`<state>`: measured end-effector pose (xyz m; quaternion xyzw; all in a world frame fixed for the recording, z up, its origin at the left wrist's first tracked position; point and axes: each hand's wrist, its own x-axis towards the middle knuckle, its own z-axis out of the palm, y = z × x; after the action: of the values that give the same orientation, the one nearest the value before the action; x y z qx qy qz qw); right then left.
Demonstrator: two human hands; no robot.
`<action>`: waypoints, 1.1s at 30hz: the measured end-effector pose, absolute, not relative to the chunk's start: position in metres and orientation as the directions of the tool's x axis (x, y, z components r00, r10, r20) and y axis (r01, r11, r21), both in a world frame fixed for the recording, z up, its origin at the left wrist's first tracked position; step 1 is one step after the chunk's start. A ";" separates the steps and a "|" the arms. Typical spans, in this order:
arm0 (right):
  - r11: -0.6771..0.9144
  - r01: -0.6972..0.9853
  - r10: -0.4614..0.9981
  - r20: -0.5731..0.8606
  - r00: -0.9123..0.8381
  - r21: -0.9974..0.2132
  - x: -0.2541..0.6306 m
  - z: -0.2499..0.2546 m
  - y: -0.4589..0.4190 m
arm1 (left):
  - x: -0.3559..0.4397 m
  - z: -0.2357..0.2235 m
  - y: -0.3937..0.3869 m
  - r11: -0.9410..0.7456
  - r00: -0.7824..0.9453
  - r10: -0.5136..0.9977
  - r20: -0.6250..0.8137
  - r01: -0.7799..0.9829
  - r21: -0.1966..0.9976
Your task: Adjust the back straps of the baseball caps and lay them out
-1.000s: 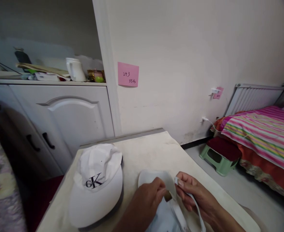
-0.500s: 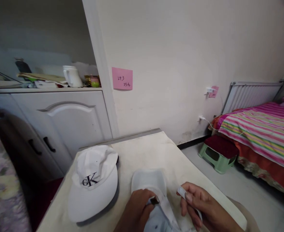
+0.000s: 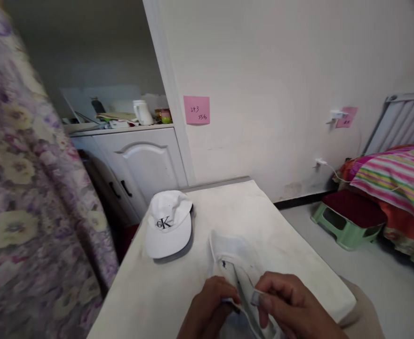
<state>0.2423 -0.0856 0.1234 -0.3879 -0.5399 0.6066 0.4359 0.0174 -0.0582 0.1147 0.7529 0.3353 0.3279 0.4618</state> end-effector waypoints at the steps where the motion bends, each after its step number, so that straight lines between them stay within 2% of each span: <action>1: -0.030 -0.088 0.950 -0.001 -0.312 -0.996 0.241 0.122 -0.088 | 0.017 0.115 -0.064 -0.313 0.556 0.820 0.139 0.232 0.921; 3: -0.028 -0.040 0.958 -0.015 -0.287 -0.999 0.240 0.118 -0.091 | 0.017 0.115 -0.075 -0.261 0.535 0.843 0.061 0.307 0.915; 6: -0.034 -0.006 0.967 -0.032 -0.255 -0.999 0.239 0.111 -0.092 | 0.021 0.113 -0.081 -0.213 0.464 0.885 0.023 0.361 0.908; 8: -0.027 -0.011 0.962 -0.023 -0.274 -1.000 0.241 0.107 -0.092 | 0.027 0.113 -0.080 -0.181 0.403 0.915 0.028 0.347 0.920; 12: 0.121 0.026 0.948 0.108 -0.299 -0.992 0.247 0.101 -0.092 | 0.039 0.116 -0.073 -0.096 0.342 0.940 -0.004 0.274 0.957; 15: 0.094 0.081 0.961 0.070 -0.267 -0.992 0.249 0.097 -0.091 | 0.044 0.117 -0.071 -0.060 0.387 0.922 -0.028 0.214 0.975; 19: 0.088 0.079 0.969 0.067 -0.236 -0.993 0.250 0.097 -0.088 | 0.043 0.114 -0.075 -0.171 0.444 0.895 0.038 0.263 0.950; 23: 0.156 0.115 0.956 0.121 -0.266 -0.981 0.246 0.096 -0.087 | 0.034 0.111 -0.081 -0.411 0.482 0.842 0.243 0.279 0.868; 25: 0.208 0.133 0.942 0.161 -0.296 -0.969 0.244 0.094 -0.087 | 0.029 0.110 -0.084 -0.486 0.453 0.837 0.307 0.356 0.798; 30: 0.374 0.144 0.877 0.299 -0.375 -0.916 0.239 0.089 -0.087 | 0.019 0.108 -0.089 -0.544 0.421 0.835 0.354 0.543 0.639; 33: 0.439 0.150 0.842 0.347 -0.413 -0.886 0.237 0.090 -0.087 | 0.017 0.106 -0.090 -0.523 0.407 0.847 0.343 0.518 0.676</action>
<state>0.2370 -0.0872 0.0899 -0.3375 -0.7345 0.4084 0.4239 0.0168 -0.0897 0.1055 0.8034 0.4247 0.3409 0.2408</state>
